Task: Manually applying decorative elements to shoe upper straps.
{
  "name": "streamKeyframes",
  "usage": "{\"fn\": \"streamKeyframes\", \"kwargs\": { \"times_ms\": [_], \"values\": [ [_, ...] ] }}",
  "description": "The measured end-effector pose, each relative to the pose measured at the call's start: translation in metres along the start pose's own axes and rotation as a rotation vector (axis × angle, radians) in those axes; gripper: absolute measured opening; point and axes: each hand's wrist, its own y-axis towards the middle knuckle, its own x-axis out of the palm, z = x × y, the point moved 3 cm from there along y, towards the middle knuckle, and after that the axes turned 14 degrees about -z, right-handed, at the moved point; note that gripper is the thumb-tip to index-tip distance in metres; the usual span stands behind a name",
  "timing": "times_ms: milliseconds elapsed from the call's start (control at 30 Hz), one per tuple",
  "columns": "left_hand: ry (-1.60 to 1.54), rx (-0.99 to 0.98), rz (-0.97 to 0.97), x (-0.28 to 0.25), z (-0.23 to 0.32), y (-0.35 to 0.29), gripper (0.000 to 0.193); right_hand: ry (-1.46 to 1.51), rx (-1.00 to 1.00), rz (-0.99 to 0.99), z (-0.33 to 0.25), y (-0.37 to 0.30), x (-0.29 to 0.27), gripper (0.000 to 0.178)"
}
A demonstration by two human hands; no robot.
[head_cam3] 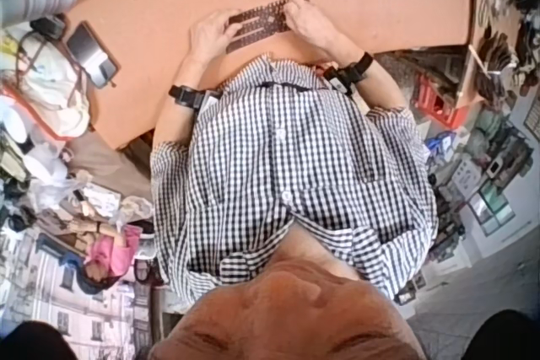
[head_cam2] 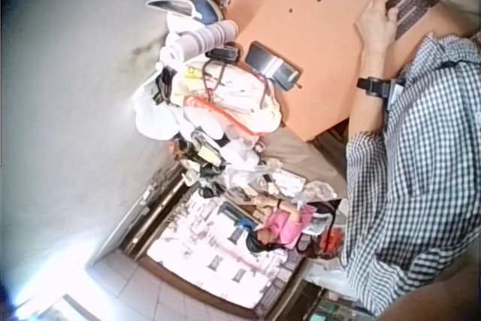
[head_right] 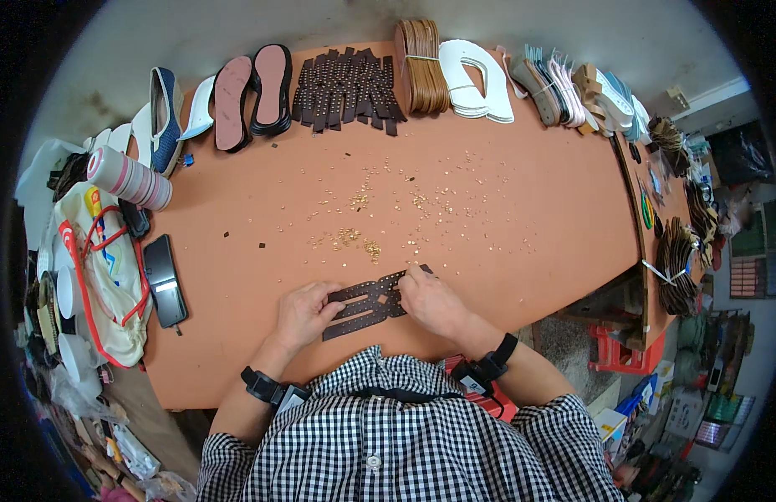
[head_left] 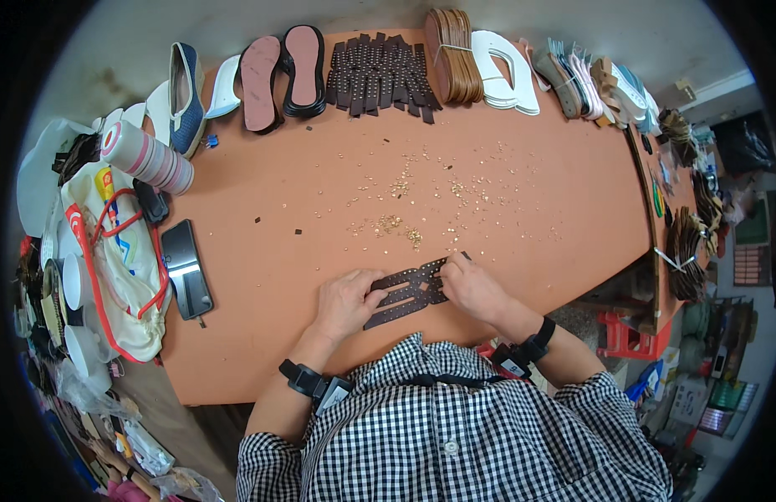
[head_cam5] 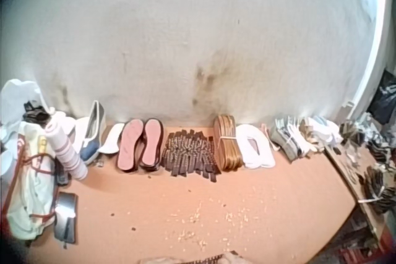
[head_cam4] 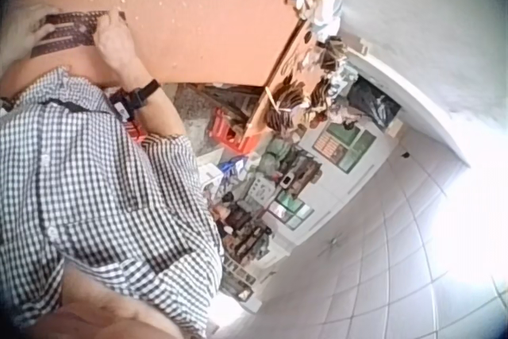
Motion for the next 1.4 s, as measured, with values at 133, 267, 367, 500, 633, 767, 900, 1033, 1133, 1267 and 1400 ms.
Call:
{"fn": "streamKeyframes", "kwargs": {
  "times_ms": [133, 267, 367, 500, 633, 767, 900, 1033, 1133, 1267, 1400],
  "values": [
    [0.008, -0.004, 0.001, -0.001, 0.001, 0.000, 0.022, 0.092, -0.033, 0.118, 0.011, 0.000, -0.005, 0.012],
    [0.009, 0.008, 0.017, 0.000, 0.000, -0.001, 0.022, 0.005, -0.035, -0.013, -0.002, -0.002, -0.003, 0.012],
    [0.000, 0.002, 0.003, -0.002, 0.003, 0.000, 0.022, -0.016, 0.000, 0.029, -0.001, -0.001, 0.002, 0.013],
    [0.019, -0.012, -0.012, -0.001, 0.002, 0.001, 0.022, -0.062, 0.019, 0.014, -0.007, 0.001, -0.002, 0.013],
    [0.028, -0.017, -0.014, 0.000, 0.000, 0.001, 0.022, -0.082, 0.055, -0.007, -0.009, 0.002, -0.002, 0.012],
    [0.028, 0.005, -0.010, -0.002, 0.002, 0.002, 0.022, -0.089, 0.045, -0.015, -0.010, 0.001, -0.002, 0.011],
    [0.041, -0.042, -0.048, -0.002, 0.001, 0.001, 0.023, -0.066, 0.064, -0.066, -0.013, 0.003, -0.005, 0.010],
    [0.022, -0.008, -0.028, 0.001, 0.000, 0.002, 0.024, -0.036, 0.066, -0.124, -0.014, 0.003, -0.010, 0.012],
    [-0.004, -0.036, -0.027, 0.001, -0.001, 0.000, 0.024, 0.094, 0.089, -0.146, -0.011, 0.006, -0.010, 0.014],
    [-0.033, -0.029, -0.026, 0.004, -0.003, 0.001, 0.024, 0.128, 0.085, -0.074, -0.003, 0.011, -0.008, 0.012],
    [0.010, -0.026, -0.003, 0.001, 0.002, 0.002, 0.024, 0.101, 0.114, -0.158, -0.009, 0.016, -0.014, 0.013]
  ]
}}
